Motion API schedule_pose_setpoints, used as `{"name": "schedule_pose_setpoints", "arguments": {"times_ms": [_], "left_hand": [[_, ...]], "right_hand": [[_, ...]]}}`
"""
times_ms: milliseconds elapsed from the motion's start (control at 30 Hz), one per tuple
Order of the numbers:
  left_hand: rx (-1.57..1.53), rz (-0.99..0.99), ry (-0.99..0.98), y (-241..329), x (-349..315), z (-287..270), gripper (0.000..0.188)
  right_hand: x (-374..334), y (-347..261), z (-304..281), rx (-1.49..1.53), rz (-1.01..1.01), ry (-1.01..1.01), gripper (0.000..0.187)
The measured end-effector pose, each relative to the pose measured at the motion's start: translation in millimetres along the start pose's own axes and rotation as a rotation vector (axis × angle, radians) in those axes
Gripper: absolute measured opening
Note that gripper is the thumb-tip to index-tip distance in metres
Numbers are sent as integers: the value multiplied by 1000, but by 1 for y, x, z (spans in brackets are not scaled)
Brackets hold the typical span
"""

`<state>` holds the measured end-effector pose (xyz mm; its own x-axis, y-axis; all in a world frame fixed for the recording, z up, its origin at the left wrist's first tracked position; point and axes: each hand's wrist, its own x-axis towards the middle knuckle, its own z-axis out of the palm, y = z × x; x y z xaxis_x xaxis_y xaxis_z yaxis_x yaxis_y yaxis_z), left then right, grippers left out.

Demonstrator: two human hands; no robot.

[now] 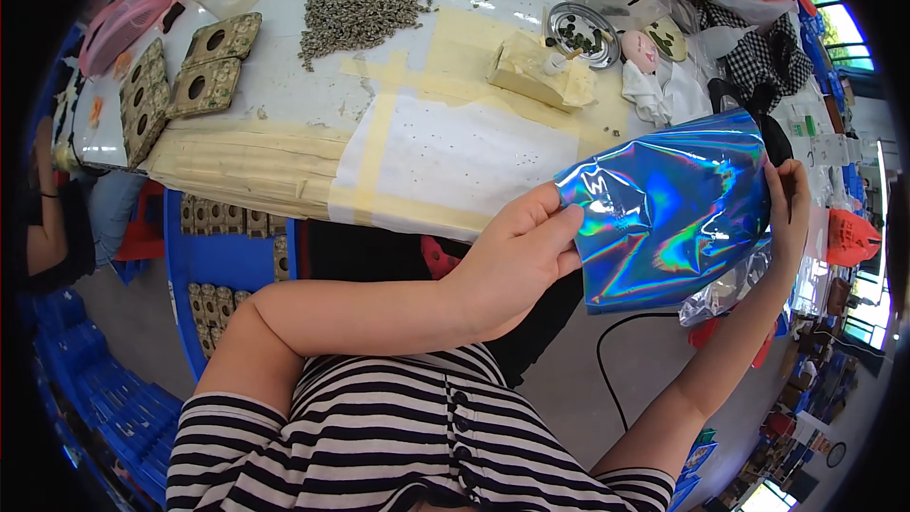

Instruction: The person places small silver studs onto a white paper template and then uses tweezers to transfer the studs onto a blue iridescent pouch, positioning them to form a pattern.

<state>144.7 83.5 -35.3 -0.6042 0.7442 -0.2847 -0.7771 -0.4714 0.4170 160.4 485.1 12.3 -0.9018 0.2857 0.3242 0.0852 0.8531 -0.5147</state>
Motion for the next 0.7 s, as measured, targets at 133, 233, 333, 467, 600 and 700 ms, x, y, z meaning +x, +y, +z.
{"name": "schedule_pose_setpoints", "arguments": {"times_ms": [133,233,333,467,600,700], "left_hand": [[29,-43,-50,-4,1,-4,36],[-3,-56,-38,-5,-9,-9,42],[330,147,-13,-15,-23,-16,46],[1448,795,-380,-6,-28,-23,46],[2029,957,-385,-26,-8,-32,46],[2107,1049,-338,-34,3,-38,44]], "right_hand": [[23,18,-11,71,27,-33,18],[41,43,-8,13,-25,-25,18],[48,59,3,-90,-108,-1,18],[45,53,23,-210,-119,80,17],[47,45,33,-278,-100,158,19],[50,52,36,-266,-73,178,18]]}}
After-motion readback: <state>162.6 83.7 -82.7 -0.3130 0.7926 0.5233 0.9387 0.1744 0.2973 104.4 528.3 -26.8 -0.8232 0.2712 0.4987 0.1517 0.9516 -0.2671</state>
